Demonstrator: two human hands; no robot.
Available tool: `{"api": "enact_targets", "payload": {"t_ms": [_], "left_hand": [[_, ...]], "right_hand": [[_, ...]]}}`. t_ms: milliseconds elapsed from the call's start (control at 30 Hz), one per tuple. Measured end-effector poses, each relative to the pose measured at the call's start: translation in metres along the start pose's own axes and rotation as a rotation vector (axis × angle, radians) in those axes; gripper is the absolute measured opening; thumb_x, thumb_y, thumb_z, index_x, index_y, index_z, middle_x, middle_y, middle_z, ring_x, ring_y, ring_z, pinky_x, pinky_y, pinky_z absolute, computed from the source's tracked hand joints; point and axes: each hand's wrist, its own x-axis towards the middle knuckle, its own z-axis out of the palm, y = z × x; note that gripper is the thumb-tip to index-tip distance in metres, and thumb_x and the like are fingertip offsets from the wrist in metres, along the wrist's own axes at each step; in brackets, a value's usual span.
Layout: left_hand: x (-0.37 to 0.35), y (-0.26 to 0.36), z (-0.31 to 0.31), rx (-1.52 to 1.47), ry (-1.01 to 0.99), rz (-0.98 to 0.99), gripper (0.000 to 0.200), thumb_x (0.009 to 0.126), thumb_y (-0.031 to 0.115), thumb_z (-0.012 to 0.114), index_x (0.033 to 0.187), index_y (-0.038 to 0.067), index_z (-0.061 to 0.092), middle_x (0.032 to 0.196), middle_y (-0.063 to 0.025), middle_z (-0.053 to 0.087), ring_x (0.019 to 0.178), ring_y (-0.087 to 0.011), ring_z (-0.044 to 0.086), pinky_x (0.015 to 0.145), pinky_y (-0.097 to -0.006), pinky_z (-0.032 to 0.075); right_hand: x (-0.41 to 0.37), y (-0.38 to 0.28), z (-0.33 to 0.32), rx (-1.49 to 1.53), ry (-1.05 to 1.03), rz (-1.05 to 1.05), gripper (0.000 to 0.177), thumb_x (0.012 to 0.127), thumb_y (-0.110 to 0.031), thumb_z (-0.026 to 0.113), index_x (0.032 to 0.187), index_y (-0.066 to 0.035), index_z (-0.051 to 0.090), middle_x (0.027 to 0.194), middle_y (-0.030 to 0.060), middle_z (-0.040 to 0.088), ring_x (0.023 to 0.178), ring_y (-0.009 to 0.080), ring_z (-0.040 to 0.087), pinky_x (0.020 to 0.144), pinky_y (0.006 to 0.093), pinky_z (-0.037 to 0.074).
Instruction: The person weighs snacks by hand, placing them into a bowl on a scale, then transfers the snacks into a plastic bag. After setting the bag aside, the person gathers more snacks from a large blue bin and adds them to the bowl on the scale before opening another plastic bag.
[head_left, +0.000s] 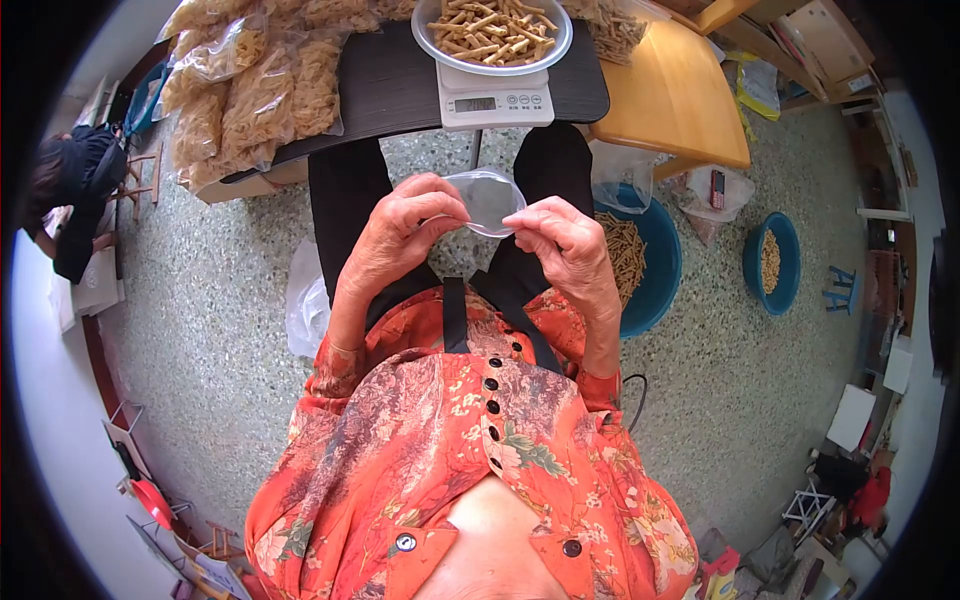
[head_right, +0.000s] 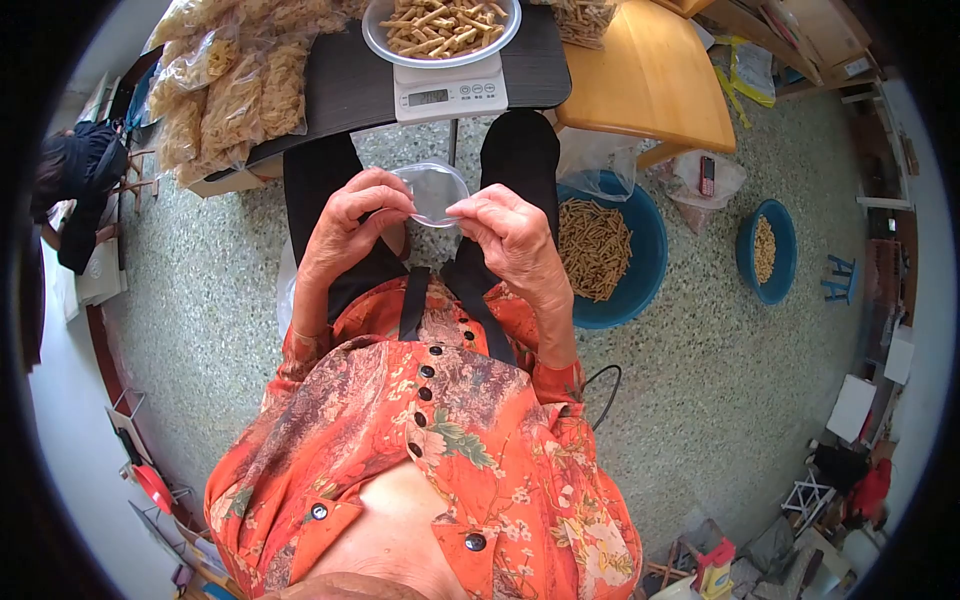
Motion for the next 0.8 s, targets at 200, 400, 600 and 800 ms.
{"api": "enact_targets", "payload": {"t_ms": [200,400,600,800], "left_hand": [[-0.001,-0.002,-0.011,-0.313,-0.157,-0.054,0.011,0.083,0.009,0.077,0.085,0.003,0.068,0.097,-0.007,0.068,0.094,-0.0187,0.064,0.081,-0.032,0.051],[-0.001,-0.008,-0.012,-0.662,-0.228,-0.082,0.02,0.087,0.019,0.074,0.079,0.002,0.067,0.096,-0.0107,0.068,0.098,-0.0219,0.062,0.086,-0.0344,0.049],[0.003,-0.016,-0.01,-0.797,-0.261,-0.091,0.019,0.088,0.019,0.073,0.078,0.004,0.066,0.094,-0.0106,0.068,0.1,-0.0234,0.062,0.09,-0.0361,0.049],[0.014,-0.01,0.006,-0.916,-0.175,-0.028,0.01,0.091,0.012,0.07,0.088,0.002,0.068,0.101,-0.0106,0.067,0.098,-0.0181,0.062,0.086,-0.0307,0.049]], "right_hand": [[0.002,-0.005,-0.003,-0.007,-0.02,-0.082,0.015,0.084,0.006,0.071,0.097,0.0,0.073,0.085,0.0072,0.066,0.067,0.012,0.066,0.057,0.0241,0.054],[0.003,-0.017,-0.007,0.16,-0.099,0.007,0.021,0.08,0.008,0.072,0.099,-0.001,0.073,0.086,0.0089,0.064,0.071,0.0151,0.065,0.06,0.029,0.055],[0.011,-0.032,-0.015,-0.042,-0.017,-0.244,0.026,0.076,0.009,0.073,0.097,-0.006,0.075,0.094,0.0068,0.062,0.063,0.0143,0.06,0.057,0.0259,0.052],[0.021,-0.036,-0.017,-0.076,0.029,-0.271,0.023,0.074,0.006,0.074,0.093,-0.007,0.074,0.096,0.0102,0.065,0.067,0.0207,0.064,0.059,0.0307,0.055]]}}
